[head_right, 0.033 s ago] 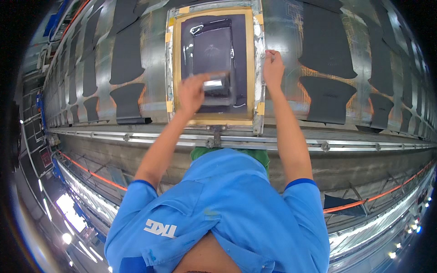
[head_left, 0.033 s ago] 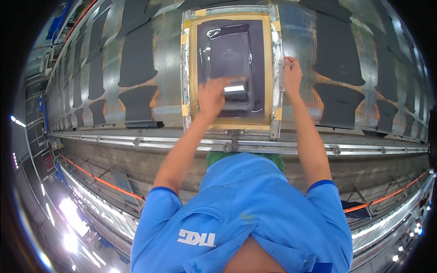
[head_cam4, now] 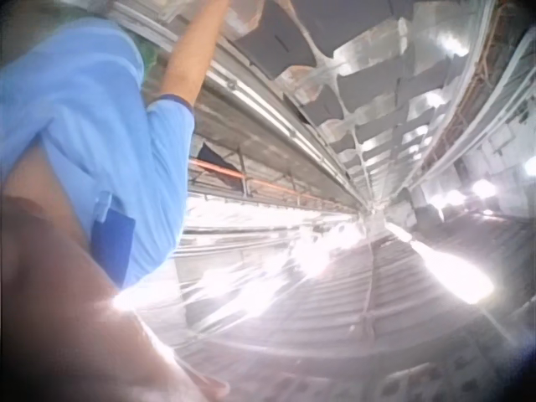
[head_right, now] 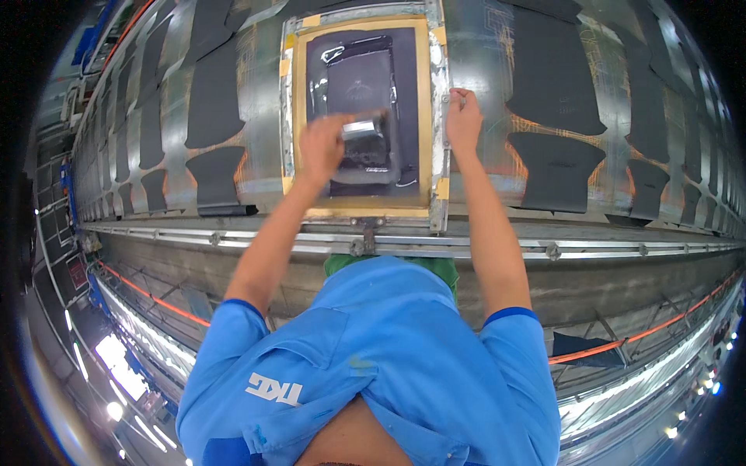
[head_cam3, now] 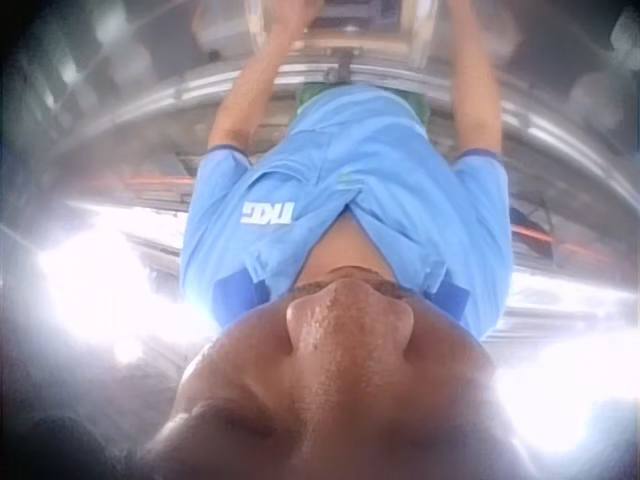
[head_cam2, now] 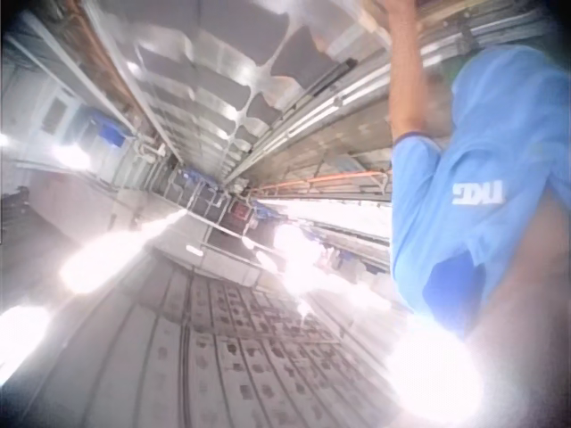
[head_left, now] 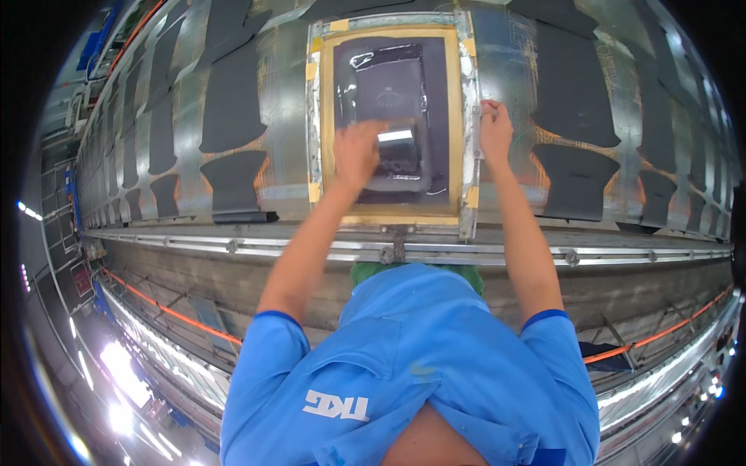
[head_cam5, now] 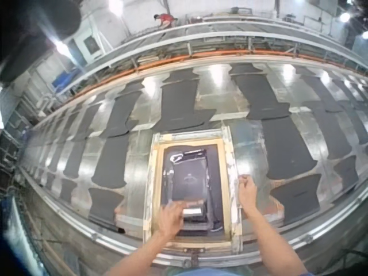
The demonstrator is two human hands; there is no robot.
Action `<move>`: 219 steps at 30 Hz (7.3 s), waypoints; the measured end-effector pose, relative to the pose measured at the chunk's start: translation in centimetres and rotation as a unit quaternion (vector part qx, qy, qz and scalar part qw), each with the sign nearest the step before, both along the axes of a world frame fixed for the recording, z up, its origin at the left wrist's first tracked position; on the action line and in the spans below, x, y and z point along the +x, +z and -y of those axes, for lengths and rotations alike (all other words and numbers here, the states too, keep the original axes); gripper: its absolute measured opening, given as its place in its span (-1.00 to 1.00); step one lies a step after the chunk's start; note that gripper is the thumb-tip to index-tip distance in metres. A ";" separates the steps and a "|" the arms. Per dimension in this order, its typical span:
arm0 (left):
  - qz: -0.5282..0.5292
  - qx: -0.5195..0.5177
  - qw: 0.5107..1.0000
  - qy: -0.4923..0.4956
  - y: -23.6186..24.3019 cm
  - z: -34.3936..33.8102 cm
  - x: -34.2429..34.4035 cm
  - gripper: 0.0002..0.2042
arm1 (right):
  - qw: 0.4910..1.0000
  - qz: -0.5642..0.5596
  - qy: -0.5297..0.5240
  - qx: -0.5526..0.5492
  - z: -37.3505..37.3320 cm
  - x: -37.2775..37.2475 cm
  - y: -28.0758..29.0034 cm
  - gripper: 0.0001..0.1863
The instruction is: The person positions a screen printing frame over a garment on a conveyor belt and uses a squeegee to pull ink across the mesh. The person repeatedly wipes the squeegee and continues the printing motion on the same item.
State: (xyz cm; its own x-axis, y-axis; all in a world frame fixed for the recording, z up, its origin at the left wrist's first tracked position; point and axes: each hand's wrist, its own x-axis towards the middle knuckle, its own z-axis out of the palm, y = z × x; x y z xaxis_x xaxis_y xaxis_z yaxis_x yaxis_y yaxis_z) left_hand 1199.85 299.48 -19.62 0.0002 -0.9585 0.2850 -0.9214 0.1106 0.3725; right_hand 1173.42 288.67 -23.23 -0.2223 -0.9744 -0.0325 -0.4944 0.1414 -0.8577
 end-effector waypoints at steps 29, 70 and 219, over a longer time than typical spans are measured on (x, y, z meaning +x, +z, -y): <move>0.040 0.030 0.998 -0.029 -1.5 -14.0 -3.5 -0.67 | 0.993 0.061 0.028 0.099 0.3 1.1 1.1 -0.76; 0.025 0.106 0.993 -0.049 -2.0 -27.4 41.7 -0.45 | 1.000 -0.019 0.009 -0.013 -10.7 45.8 -1.8 -0.75; 0.034 0.045 0.998 0.042 -3.7 -16.9 91.4 -0.66 | 1.000 -0.023 0.006 0.009 -21.5 90.1 -3.2 -0.76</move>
State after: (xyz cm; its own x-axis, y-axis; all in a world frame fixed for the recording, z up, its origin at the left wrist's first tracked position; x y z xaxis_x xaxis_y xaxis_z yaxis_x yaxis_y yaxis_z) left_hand 1291.26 316.36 -23.32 0.0644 -0.9778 0.1993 -0.9493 0.0015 0.3142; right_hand 1263.52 310.16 -26.45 -0.2129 -0.9762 -0.0407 -0.5351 0.1514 -0.8311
